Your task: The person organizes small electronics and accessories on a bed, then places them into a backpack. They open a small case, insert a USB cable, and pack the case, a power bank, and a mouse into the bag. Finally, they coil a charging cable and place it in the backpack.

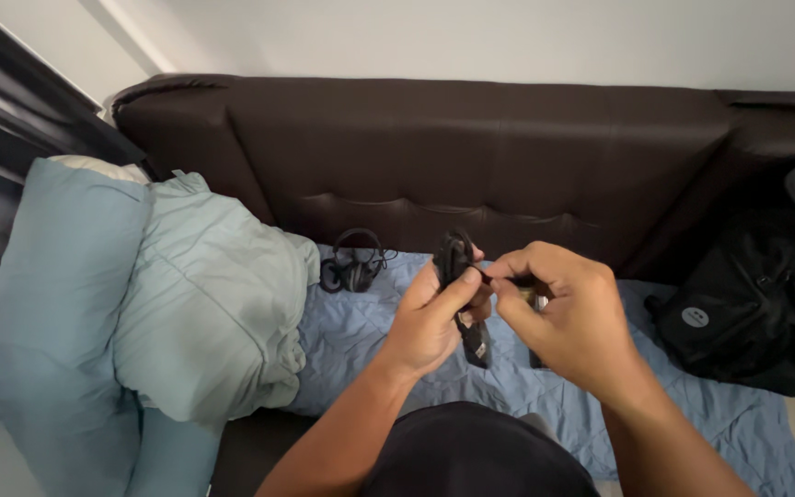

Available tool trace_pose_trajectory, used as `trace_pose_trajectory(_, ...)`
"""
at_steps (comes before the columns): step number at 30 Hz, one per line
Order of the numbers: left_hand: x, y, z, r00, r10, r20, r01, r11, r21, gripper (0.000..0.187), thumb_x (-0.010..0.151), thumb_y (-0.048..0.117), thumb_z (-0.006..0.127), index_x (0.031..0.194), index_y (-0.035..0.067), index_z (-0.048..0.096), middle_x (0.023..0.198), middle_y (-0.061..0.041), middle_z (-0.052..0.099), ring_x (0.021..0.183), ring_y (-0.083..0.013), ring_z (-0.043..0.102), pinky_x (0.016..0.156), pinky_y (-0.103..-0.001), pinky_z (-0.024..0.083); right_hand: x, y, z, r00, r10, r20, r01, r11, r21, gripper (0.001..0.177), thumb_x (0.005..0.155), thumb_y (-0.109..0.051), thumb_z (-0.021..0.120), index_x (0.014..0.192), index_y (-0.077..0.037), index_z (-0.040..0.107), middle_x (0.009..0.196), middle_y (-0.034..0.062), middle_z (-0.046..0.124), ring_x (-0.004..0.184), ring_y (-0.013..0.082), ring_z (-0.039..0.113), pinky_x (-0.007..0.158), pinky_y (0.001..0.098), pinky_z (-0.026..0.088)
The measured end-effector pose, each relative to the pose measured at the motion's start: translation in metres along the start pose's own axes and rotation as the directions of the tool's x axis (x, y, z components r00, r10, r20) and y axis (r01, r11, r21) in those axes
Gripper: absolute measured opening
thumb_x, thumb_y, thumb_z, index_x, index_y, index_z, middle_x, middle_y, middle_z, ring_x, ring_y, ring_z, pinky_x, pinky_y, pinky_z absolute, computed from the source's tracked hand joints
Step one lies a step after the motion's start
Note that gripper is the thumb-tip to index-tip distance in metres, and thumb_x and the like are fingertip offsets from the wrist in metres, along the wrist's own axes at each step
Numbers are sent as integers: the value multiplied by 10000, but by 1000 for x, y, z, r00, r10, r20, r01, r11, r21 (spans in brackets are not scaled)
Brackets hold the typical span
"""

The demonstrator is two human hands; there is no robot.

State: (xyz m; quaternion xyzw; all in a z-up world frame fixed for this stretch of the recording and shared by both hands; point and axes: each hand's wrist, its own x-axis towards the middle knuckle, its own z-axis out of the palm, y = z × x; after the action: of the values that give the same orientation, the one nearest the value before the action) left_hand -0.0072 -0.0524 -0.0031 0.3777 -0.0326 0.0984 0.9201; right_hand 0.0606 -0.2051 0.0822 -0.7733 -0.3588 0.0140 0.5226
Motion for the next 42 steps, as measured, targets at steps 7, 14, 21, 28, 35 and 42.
trace_pose_trajectory(7,-4,1,11,998,70,10,-70,956,284,278,1069,106,572,1326,49,482,880,16,513,778,-63,477,715,-255,431,3,-1,-12,990,139,11,-138,990,-35,136,813,-14,732,946,-13,758,738,44,743,588,76,624,492,248,475)
trace_pose_trajectory(14,1,1,20,989,117,-93,-37,794,607,370,1027,190,568,1345,46,444,903,13,523,794,-69,490,696,-250,449,-2,-4,0,850,-472,-234,335,826,-453,259,704,-9,785,903,35,625,972,221,615,863,349,610,717,371,516)
trace_pose_trajectory(21,12,-14,7,997,71,-18,-66,977,205,269,1104,184,477,1313,17,460,1058,-40,518,990,-125,498,928,-314,440,-17,7,21,939,-293,-179,256,945,-202,219,822,16,759,1022,2,672,1033,125,701,856,235,660,736,329,540)
trace_pose_trajectory(28,11,-27,14,996,88,-22,-87,995,54,335,1147,280,355,1402,74,420,1241,-45,503,1151,-133,476,1032,-328,391,-28,10,26,989,-86,-124,87,996,2,327,944,-48,670,1258,36,636,1182,146,644,997,214,683,845,318,558)
trace_pose_trajectory(35,14,-33,25,997,46,-55,-46,999,4,502,1104,315,291,1541,75,349,1537,-60,414,1454,-154,360,1228,-332,259,-22,26,44,990,-6,-143,-6,996,-85,379,980,-47,536,1353,18,562,1129,174,613,956,311,631,806,402,519)
trace_pose_trajectory(42,13,-27,35,991,41,-125,-36,999,41,501,1104,327,287,1533,88,386,1564,-56,380,1456,-174,347,1229,-353,259,-20,41,45,997,-56,-59,51,995,-84,178,966,-73,560,1132,-31,611,979,144,655,943,327,546,829,434,452)
